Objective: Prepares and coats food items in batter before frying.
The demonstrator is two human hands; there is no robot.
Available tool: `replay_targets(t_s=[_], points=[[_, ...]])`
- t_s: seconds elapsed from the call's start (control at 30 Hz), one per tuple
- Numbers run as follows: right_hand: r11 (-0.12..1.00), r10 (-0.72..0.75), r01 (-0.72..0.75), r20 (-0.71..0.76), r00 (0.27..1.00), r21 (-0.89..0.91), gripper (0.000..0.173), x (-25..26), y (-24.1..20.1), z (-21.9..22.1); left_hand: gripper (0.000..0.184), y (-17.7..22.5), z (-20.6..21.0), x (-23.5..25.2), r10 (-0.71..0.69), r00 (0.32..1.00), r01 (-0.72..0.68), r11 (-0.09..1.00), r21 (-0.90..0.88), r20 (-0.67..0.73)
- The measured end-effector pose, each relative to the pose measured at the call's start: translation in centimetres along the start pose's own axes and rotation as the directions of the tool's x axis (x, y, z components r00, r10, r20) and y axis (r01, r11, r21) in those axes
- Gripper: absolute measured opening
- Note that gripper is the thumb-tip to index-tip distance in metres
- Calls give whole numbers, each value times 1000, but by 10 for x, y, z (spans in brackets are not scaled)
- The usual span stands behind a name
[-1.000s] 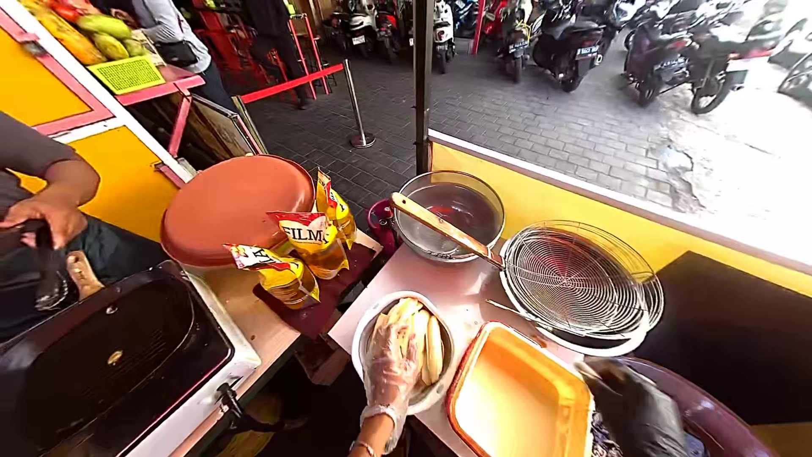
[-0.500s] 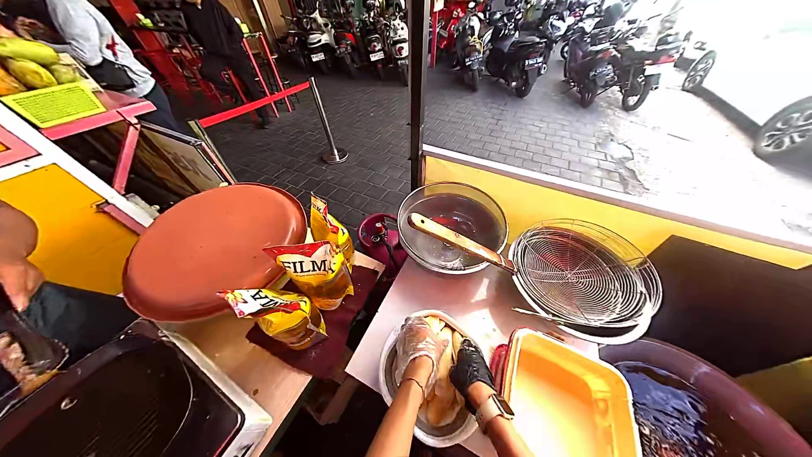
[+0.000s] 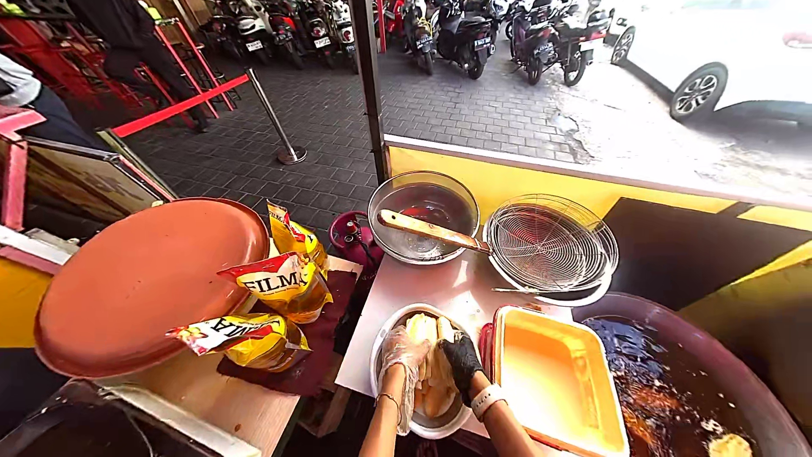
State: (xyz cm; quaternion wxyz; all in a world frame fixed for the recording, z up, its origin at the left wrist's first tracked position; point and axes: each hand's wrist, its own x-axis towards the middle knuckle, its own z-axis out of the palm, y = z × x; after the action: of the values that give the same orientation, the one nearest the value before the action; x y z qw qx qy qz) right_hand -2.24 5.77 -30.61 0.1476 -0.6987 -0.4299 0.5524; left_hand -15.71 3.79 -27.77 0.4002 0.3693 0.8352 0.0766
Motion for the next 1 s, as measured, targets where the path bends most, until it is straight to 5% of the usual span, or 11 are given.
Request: replay_targets(t_s=[0.2, 0.3, 0.37, 0.47, 0.6, 0.7, 1.0], points=[[996, 8, -15, 83, 997, 85, 56, -9, -12, 12, 65, -3, -12, -6, -8, 1000, 10, 996, -88, 23], [989, -66, 49, 122, 990, 136, 50, -12, -12, 18, 59, -27, -10, 0, 40, 999, -34, 955, -295, 15], [989, -102, 83, 158, 982, 120, 51, -14, -11, 24, 50, -48, -3, -6, 70, 997, -69, 806, -588, -20], [988, -142, 124, 227, 963, 90, 48, -21, -18, 28, 38, -70, 2, -25, 136, 989, -117, 440, -890, -63], [974, -216, 187, 292, 932, 124, 41, -42, -31, 19, 40, -81, 9, -44, 249, 967, -88, 97, -991, -62], [939, -338, 297, 300, 892, 174, 32, -66, -42, -4, 35, -68, 13, -53, 219, 972, -81, -47, -996, -90], [839, -531, 479, 196, 824, 259, 39, -111, -19, -185, 40, 58, 42, -146, 515, 856, 13, 53, -999, 39]])
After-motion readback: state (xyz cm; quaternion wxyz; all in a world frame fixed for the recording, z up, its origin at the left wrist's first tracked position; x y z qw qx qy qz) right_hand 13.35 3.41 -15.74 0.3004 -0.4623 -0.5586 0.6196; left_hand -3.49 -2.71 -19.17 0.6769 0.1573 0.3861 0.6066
